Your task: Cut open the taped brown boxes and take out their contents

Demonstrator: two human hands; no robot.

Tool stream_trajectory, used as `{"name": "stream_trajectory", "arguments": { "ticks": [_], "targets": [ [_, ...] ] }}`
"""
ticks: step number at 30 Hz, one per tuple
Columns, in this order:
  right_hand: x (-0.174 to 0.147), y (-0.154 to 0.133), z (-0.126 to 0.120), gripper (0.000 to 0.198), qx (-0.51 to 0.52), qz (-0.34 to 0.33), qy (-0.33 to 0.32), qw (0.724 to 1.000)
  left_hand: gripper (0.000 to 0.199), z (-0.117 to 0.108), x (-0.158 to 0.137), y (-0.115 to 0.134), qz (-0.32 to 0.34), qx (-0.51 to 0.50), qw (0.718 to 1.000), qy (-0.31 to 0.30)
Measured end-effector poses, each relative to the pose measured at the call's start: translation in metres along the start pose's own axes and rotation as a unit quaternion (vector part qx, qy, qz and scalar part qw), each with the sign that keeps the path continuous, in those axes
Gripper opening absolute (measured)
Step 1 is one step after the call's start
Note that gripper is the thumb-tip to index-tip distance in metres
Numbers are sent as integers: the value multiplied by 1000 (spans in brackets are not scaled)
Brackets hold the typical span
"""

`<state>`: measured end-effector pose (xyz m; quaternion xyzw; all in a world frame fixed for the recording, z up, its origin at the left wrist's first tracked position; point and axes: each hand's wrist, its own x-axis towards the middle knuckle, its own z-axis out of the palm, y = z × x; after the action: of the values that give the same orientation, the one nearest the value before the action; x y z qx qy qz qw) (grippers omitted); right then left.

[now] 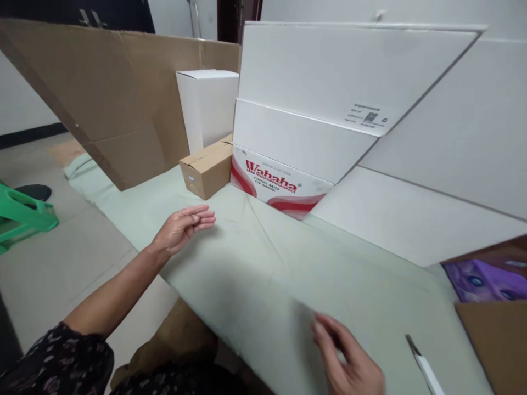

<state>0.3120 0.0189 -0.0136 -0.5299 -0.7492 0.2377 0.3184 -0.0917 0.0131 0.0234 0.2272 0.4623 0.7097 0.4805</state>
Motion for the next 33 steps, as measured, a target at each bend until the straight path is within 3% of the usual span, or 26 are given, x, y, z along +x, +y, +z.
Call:
{"name": "stream_trajectory", "arguments": {
  "ticks": [4, 7, 16, 19, 22, 25, 27, 29, 31, 33],
  "targets": [
    [54, -91, 48, 15, 58, -229, 11, 972, 32, 27, -45, -15, -27, -21, 995, -95],
    [74, -129, 77, 15, 63, -321, 15, 945, 37, 39, -63, -22, -28, -28, 992, -116],
    [83, -132, 98, 15, -64, -383, 83, 918, 41, 43, -74, -36, -26, -47, 993, -102],
    [88, -129, 101, 16, -18, -343, 63, 937, 41, 42, -73, -37, -41, -57, 991, -110],
    [95, -124, 101, 16, 120, -165, 45, 978, 39, 39, -72, -33, -49, -65, 990, -118],
    [102, -120, 98, 20, 231, -15, 17, 973, 37, 32, -69, -27, -51, -60, 991, -110],
    [104, -121, 94, 26, 248, -3, -17, 969, 38, 24, -63, -25, -48, -40, 993, -102],
    [100, -120, 87, 33, 235, -24, -41, 971, 38, 12, -48, -21, -4, 3, 998, -70],
    [91, -112, 73, 30, 213, -40, -42, 975, 43, -4, -23, -15, 92, 78, 993, 3],
    [76, -92, 51, 26, 193, -32, -24, 980, 61, -20, 11, -6, 193, 183, 959, 101]
  ]
}}
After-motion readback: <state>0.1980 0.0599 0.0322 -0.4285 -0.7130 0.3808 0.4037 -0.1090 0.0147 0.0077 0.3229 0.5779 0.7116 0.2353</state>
